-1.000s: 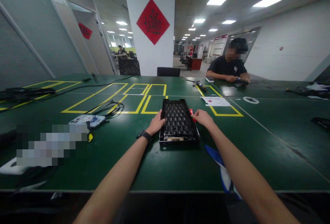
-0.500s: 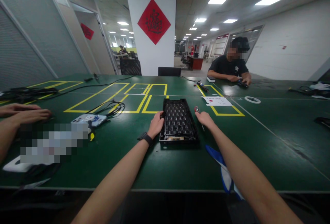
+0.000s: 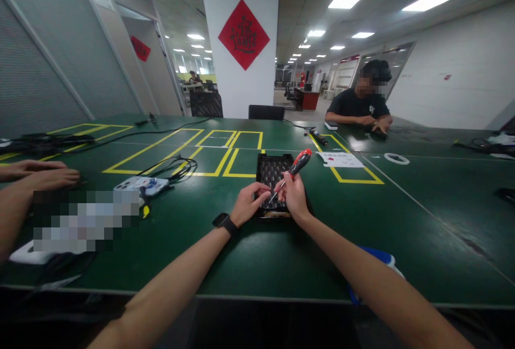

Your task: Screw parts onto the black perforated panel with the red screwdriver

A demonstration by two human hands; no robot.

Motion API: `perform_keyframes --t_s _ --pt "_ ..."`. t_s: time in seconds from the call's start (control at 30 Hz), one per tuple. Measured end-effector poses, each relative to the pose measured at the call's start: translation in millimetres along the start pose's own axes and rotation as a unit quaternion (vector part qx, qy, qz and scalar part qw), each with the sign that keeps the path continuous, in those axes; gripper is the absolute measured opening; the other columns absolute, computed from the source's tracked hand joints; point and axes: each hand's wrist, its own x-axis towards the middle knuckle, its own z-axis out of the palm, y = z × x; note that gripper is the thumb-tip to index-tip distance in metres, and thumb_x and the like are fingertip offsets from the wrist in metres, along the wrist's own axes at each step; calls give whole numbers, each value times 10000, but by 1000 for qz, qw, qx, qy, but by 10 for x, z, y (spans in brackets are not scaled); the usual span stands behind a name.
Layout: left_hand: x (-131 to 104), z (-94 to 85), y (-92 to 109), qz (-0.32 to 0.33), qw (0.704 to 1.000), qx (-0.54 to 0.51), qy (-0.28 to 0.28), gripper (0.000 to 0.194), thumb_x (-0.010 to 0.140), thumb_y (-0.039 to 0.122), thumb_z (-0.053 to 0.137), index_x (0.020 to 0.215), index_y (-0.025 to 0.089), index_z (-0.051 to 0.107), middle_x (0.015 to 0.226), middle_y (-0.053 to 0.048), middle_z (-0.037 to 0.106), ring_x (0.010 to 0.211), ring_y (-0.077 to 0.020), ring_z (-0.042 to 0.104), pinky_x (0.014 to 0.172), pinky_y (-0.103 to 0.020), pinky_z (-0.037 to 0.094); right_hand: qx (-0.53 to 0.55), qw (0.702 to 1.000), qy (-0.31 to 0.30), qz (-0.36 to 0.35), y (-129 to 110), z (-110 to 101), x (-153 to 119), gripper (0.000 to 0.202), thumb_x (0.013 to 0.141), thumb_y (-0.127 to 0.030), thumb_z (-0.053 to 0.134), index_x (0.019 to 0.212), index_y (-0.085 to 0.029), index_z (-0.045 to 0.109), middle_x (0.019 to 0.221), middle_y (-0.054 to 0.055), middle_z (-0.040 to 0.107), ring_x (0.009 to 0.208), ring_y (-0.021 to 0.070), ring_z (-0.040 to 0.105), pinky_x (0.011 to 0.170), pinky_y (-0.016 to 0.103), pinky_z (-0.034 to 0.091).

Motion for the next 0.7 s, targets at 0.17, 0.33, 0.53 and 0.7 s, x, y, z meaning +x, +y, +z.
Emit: perform_keyframes --t_s 0.17,0.33,0.53,0.7 --pt "-42 5 23 -18 999 -23 -32 262 686 420 625 741 164 625 727 -15 630 662 -127 538 641 -247 437 -12 1000 -1 -14 -64 24 -56 327 803 -519 424 933 -222 380 551 -73 536 332 44 422 333 138 337" --pt "8 -3 -21 -19 997 -32 -70 271 726 415 582 747 150 633 699 -10 631 611 -108 522 587 -221 413 -9 1000 -20 -4 -78 33 -84 340 811 -499 413 1000 -216 405 567 -59 556 334 46 419 330 141 318" --pt "16 -27 -18 0 997 -12 -80 271 784 391 511 797 149 634 724 -21 622 630 -113 515 598 -221 402 18 998 -53 10 -44 -13 -57 331 843 -444 335 1034 -194 435 591 -37 573 352 51 436 343 147 322" --pt "12 -30 -21 16 996 4 -84 237 796 354 501 788 151 622 673 -2 587 580 -98 481 580 -212 383 19 998 -61 20 -8 -19 -38 312 837 -424 360 1012 -181 444 585 -31 577 353 51 438 344 146 321"
